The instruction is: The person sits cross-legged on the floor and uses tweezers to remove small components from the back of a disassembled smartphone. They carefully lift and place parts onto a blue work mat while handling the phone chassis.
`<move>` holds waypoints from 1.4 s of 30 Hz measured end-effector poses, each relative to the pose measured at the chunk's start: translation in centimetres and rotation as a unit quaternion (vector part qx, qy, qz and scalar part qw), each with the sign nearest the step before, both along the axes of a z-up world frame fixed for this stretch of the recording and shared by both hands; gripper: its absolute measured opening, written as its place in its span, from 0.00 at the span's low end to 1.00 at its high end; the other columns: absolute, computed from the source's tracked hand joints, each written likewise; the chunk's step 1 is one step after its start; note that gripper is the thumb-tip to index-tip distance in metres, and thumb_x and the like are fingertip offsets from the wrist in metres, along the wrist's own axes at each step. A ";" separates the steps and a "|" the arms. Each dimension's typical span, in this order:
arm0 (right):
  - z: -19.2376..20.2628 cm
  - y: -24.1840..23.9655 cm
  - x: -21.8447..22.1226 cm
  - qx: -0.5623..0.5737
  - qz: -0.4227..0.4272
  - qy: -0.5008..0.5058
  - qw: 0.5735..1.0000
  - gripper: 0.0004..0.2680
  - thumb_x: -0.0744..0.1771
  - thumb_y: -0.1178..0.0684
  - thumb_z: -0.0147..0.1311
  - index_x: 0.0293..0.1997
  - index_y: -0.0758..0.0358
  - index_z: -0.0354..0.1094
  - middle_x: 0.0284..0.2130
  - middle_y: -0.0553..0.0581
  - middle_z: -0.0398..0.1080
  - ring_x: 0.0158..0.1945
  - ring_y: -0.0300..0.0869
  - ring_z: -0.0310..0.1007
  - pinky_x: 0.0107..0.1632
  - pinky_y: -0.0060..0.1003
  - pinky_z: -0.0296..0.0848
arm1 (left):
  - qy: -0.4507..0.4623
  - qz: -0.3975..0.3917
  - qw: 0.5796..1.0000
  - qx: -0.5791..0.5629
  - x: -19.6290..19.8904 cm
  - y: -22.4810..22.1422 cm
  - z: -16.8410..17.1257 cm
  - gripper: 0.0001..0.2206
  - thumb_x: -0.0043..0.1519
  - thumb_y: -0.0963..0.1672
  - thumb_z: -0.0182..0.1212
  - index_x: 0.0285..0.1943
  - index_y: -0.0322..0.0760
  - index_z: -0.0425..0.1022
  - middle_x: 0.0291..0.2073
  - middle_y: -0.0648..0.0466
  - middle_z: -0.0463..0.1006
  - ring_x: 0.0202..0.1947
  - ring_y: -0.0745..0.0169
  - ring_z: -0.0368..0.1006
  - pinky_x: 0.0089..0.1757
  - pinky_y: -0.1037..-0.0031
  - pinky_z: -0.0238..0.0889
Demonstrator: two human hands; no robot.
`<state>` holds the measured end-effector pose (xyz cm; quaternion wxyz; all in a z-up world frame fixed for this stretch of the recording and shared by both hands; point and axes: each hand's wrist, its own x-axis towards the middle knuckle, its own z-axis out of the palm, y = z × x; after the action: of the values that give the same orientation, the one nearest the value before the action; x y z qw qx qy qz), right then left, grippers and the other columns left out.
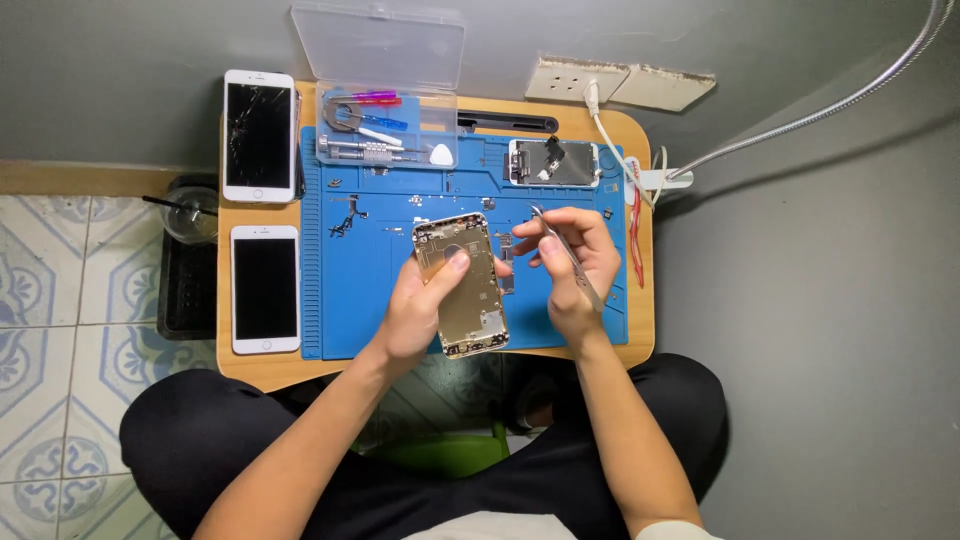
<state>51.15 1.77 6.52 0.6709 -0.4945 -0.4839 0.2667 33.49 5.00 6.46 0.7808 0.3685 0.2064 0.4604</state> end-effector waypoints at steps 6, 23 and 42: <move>-0.2 -0.3 -1.2 0.032 -0.011 -0.044 0.998 0.09 0.71 0.49 0.51 0.47 0.64 0.65 0.36 0.66 0.82 0.35 0.47 0.83 0.33 0.31 0.74 | 0.004 0.011 1.000 0.019 0.2 0.0 -0.6 0.14 0.71 0.43 0.55 0.52 0.21 0.77 0.41 0.32 0.85 0.37 0.50 0.85 0.37 0.57 0.81; -0.5 -1.0 -1.6 0.095 0.009 -0.118 0.988 0.11 0.71 0.46 0.55 0.42 0.67 0.69 0.40 0.67 0.82 0.44 0.52 0.84 0.32 0.30 0.77 | 0.046 -0.002 0.997 0.063 0.1 -0.3 -2.1 0.18 0.72 0.44 0.53 0.68 0.32 0.62 0.47 0.35 0.82 0.44 0.49 0.83 0.43 0.57 0.83; -0.4 -0.9 -1.6 0.114 -0.013 -0.241 0.964 0.11 0.72 0.47 0.52 0.42 0.66 0.74 0.35 0.62 0.83 0.32 0.48 0.84 0.32 0.35 0.79 | -0.010 -0.024 0.997 0.068 -0.3 -0.4 -1.6 0.30 0.71 0.53 0.44 0.79 0.34 0.51 0.49 0.35 0.77 0.48 0.57 0.76 0.47 0.65 0.77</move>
<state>49.55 0.89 6.07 0.5897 -0.4711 -0.6518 0.0742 33.20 4.65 4.88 0.7665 0.4213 0.1578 0.4583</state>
